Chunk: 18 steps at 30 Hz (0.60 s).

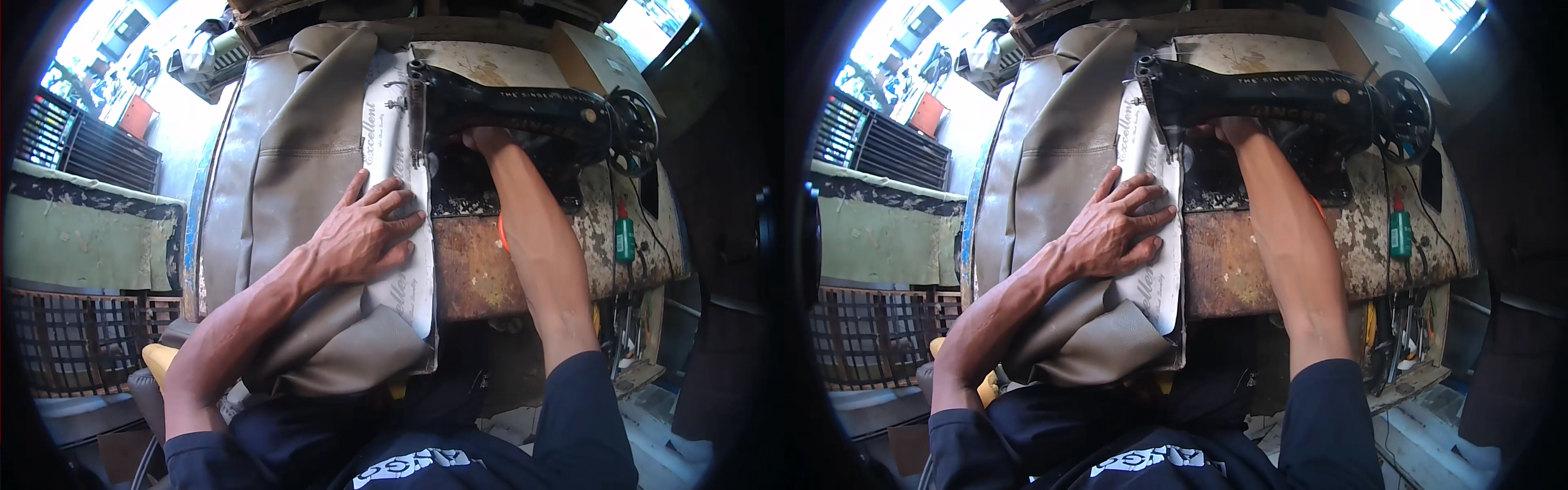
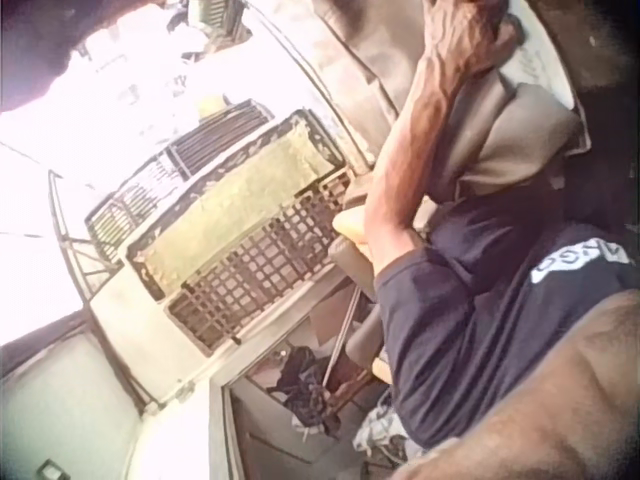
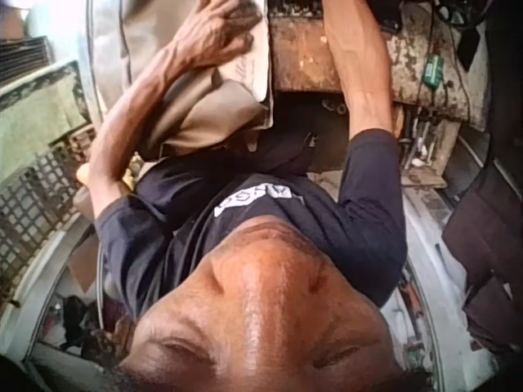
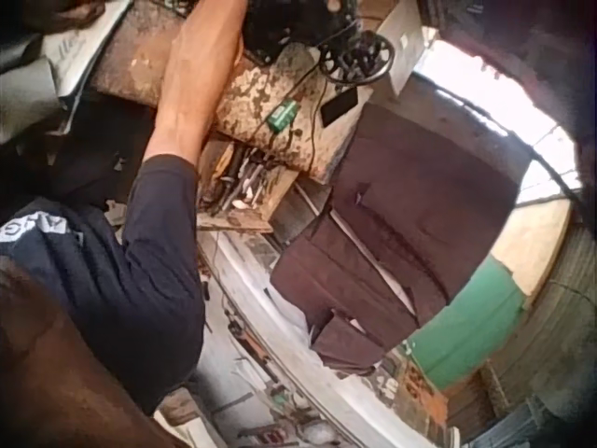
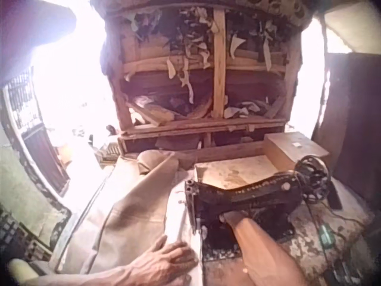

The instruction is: The person sews together pieces of upholstery material using a sewing machine, then trims the excess material with shears and fits the cover onto a seat cushion.

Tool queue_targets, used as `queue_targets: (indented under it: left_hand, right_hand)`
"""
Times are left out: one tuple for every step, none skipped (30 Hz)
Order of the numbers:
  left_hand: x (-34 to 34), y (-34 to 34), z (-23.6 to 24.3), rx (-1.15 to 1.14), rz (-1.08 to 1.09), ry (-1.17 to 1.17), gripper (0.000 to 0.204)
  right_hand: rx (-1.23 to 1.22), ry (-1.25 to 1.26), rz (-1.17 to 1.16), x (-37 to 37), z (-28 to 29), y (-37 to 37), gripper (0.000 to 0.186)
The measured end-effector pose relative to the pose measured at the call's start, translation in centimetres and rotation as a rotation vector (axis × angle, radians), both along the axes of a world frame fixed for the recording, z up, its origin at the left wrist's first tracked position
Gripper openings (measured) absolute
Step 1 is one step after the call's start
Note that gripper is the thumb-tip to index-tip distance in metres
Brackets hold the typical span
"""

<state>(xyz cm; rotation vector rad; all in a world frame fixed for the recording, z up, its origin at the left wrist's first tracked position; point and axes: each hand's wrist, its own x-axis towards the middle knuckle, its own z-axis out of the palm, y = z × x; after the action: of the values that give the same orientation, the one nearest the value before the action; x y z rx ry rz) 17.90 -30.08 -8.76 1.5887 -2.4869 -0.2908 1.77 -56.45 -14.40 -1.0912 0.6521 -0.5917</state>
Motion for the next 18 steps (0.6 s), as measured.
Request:
queue_targets:
  left_hand:
    - [0.0, 0.0, -0.2, -0.008, -0.007, 0.013, 0.056]
    - [0.1, 0.1, -0.2, -0.018, -0.008, 0.022, 0.057]
    - [0.2, 0.1, -0.2, -0.019, -0.007, 0.017, 0.056]
    - [0.3, 0.1, -0.2, -0.025, 0.001, 0.025, 0.056]
    - [0.3, 0.2, 0.0, -0.011, 0.004, 0.033, 0.055]
    - [0.4, 0.3, 0.0, 0.002, 0.004, 0.042, 0.053]
    - [0.4, 0.4, -0.2, -0.024, 0.004, 0.041, 0.052]
    - [0.4, 0.4, -0.3, -0.017, 0.012, 0.054, 0.052]
    - [0.5, 0.2, -0.2, -0.021, 0.005, 0.054, 0.051]
    - [0.6, 0.1, -0.3, -0.024, -0.002, 0.054, 0.051]
    - [0.7, 0.0, -0.5, -0.021, 0.001, 0.065, 0.051]
    - [0.9, 0.0, -0.7, -0.032, 0.004, 0.066, 0.051]
    - [1.1, -0.1, -1.0, -0.044, 0.007, 0.065, 0.050]
    - [1.2, -0.3, -0.9, -0.047, 0.009, 0.068, 0.050]
    - [1.3, -0.6, -0.9, -0.048, -0.002, 0.084, 0.050]
    - [1.5, -0.9, -0.9, -0.049, -0.013, 0.100, 0.049]
    - [1.4, -1.1, -1.1, -0.050, -0.020, 0.105, 0.049]
    - [1.6, -1.4, -1.1, -0.051, -0.019, 0.097, 0.049]
  right_hand:
    - [-0.043, -0.125, 0.022, 0.6, -0.9, -1.1, 0.034]
    - [-0.080, -0.238, 0.056, 1.6, -1.3, -1.5, 0.034]
    - [-0.103, -0.352, 0.099, 2.3, -1.8, -2.0, 0.034]
    - [-0.116, -0.474, 0.154, 2.9, -2.2, -2.5, 0.034]
    - [-0.104, -0.601, 0.220, 3.8, -2.6, -2.5, 0.035]
    - [-0.082, -0.723, 0.296, 4.4, -2.9, -2.6, 0.035]
    - [-0.055, -0.827, 0.371, 4.9, -3.2, -2.8, 0.035]
    - [-0.032, -0.905, 0.435, 5.1, -3.5, -2.7, 0.035]
    - [-0.014, -0.964, 0.491, 5.4, -3.7, -2.9, 0.035]
    - [-0.009, -0.996, 0.532, 5.5, -3.8, -3.1, 0.035]
    - [-0.002, -1.022, 0.566, 5.7, -4.0, -3.5, 0.036]
    - [0.003, -1.032, 0.583, 5.8, -4.1, -3.8, 0.036]
    - [0.015, -0.997, 0.595, 5.8, -4.3, -4.0, 0.037]
    - [0.018, -0.969, 0.609, 5.8, -4.3, -4.6, 0.038]
    - [0.021, -0.941, 0.623, 5.6, -4.2, -5.2, 0.039]
    - [0.024, -0.912, 0.636, 5.4, -4.2, -5.7, 0.041]
    - [0.029, -0.904, 0.637, 5.0, -4.3, -6.0, 0.042]
    - [0.037, -0.897, 0.641, 4.7, -4.1, -6.0, 0.043]
